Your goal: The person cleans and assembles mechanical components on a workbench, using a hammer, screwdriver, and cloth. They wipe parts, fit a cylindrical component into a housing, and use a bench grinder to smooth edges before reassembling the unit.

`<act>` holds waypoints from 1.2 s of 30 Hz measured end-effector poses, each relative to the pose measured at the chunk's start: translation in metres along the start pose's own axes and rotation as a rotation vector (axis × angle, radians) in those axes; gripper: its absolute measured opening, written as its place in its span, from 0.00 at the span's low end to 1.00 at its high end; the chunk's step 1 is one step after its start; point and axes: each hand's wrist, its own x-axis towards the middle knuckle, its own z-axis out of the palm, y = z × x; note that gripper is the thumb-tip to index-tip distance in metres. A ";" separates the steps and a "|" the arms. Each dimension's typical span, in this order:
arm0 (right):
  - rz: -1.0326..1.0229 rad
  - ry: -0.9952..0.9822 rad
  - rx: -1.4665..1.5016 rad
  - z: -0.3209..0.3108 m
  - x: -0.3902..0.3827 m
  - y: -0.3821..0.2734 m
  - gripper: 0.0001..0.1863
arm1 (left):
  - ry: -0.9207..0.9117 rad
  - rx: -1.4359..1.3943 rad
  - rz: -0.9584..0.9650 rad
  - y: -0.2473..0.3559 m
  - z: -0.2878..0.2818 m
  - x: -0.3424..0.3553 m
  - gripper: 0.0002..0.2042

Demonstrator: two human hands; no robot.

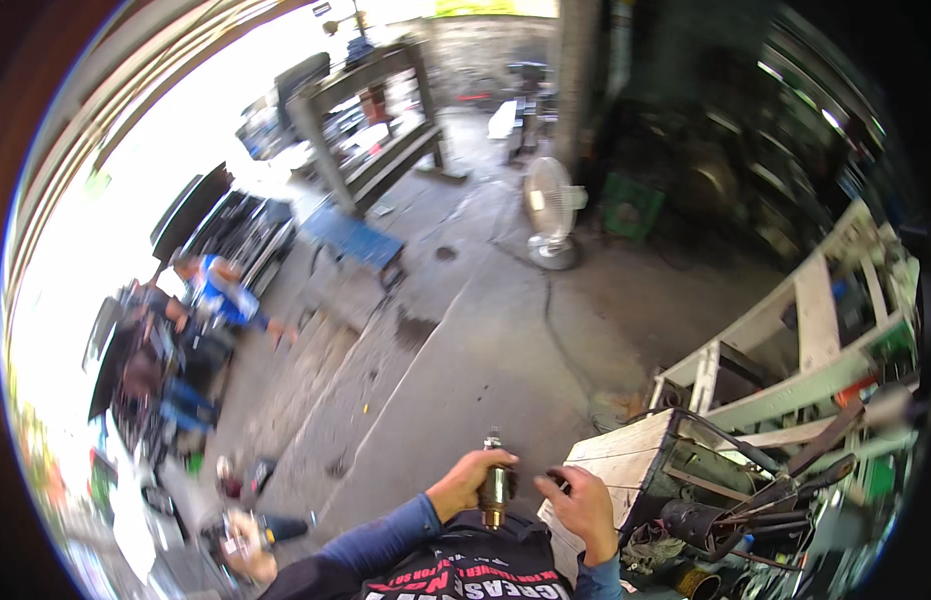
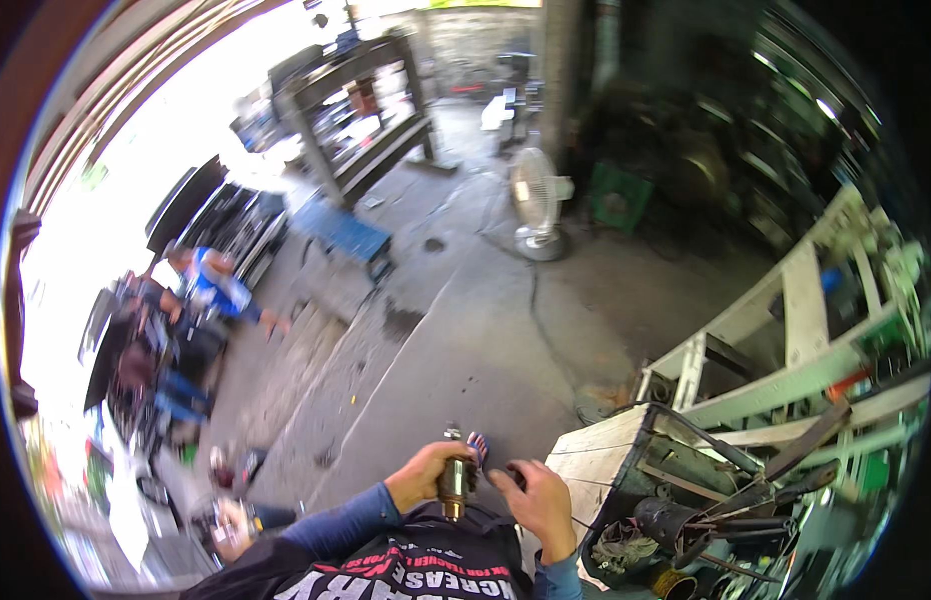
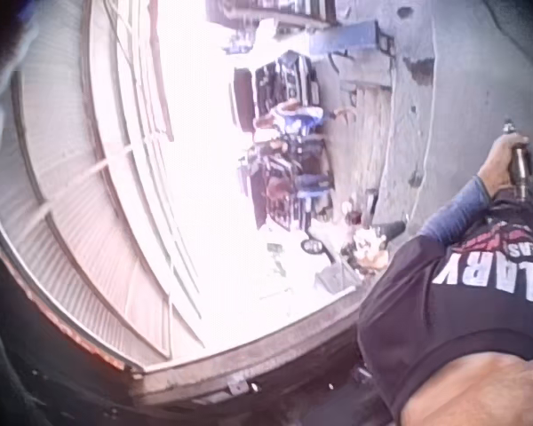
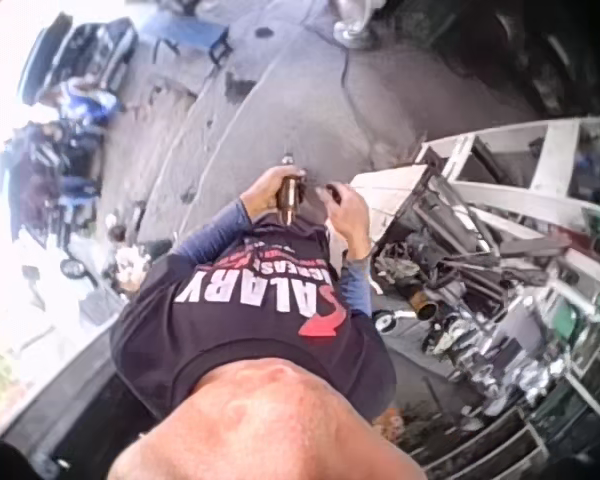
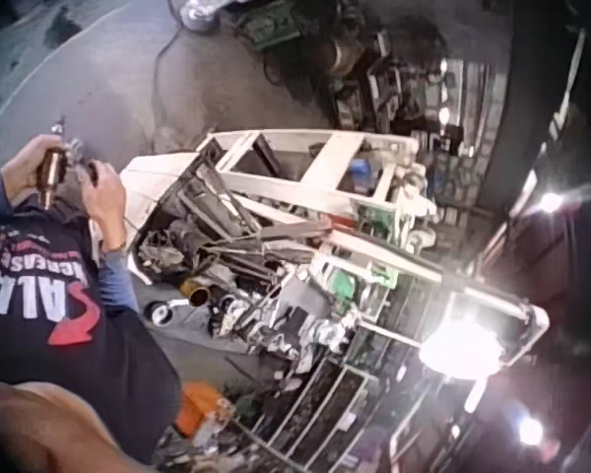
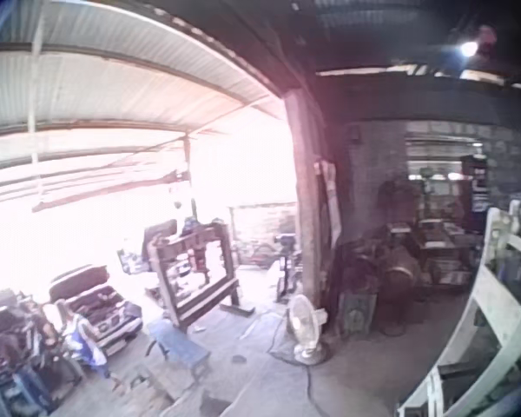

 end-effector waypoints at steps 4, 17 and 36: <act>-0.203 0.077 -0.141 -0.052 0.106 -0.023 0.24 | 0.034 -0.021 0.109 0.134 0.015 0.038 0.12; 0.345 -0.108 -0.258 -0.132 0.359 0.080 0.30 | 0.104 0.191 0.275 0.449 0.103 0.248 0.16; 0.522 2.067 -0.448 -0.500 0.370 0.099 0.14 | -0.314 0.835 0.034 0.571 0.649 0.617 0.10</act>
